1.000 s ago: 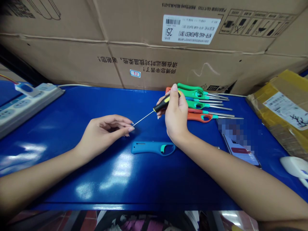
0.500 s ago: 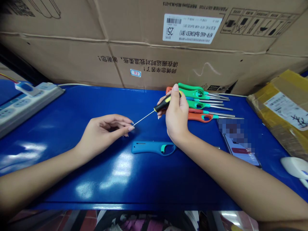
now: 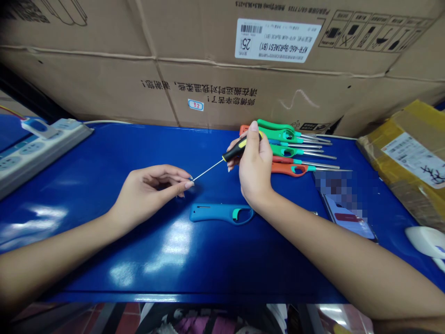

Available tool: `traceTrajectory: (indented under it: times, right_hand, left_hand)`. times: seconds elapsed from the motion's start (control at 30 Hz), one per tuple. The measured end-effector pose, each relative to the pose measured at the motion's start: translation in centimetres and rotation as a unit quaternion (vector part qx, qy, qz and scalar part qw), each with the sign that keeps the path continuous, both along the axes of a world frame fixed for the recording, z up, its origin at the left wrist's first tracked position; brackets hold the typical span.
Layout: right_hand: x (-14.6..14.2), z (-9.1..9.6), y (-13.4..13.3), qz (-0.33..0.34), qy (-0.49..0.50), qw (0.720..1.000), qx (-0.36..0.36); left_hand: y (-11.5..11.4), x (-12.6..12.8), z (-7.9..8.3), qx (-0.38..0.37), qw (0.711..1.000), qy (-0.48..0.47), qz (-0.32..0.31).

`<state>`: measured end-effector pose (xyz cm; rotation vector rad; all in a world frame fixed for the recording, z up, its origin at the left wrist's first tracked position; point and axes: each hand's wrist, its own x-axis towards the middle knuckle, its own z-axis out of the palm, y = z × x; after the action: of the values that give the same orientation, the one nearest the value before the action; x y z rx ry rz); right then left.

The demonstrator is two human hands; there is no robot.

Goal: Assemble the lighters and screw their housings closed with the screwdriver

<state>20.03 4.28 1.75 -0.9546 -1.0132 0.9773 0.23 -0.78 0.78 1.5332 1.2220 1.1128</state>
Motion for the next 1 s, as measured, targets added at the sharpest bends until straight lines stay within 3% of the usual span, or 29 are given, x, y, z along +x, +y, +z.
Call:
traceTrajectory:
  times: [0.27, 1.0]
  right_hand:
    - [-0.3, -0.4, 0.4, -0.011, 0.043, 0.998, 0.036]
    - [-0.4, -1.0, 0.0, -0.001, 0.012, 0.994, 0.113]
  left_hand:
    - [-0.2, -0.1, -0.1, -0.004, 1.0, 0.018, 0.0]
    - [-0.1, -0.4, -0.8, 0.039, 0.997, 0.057, -0.035]
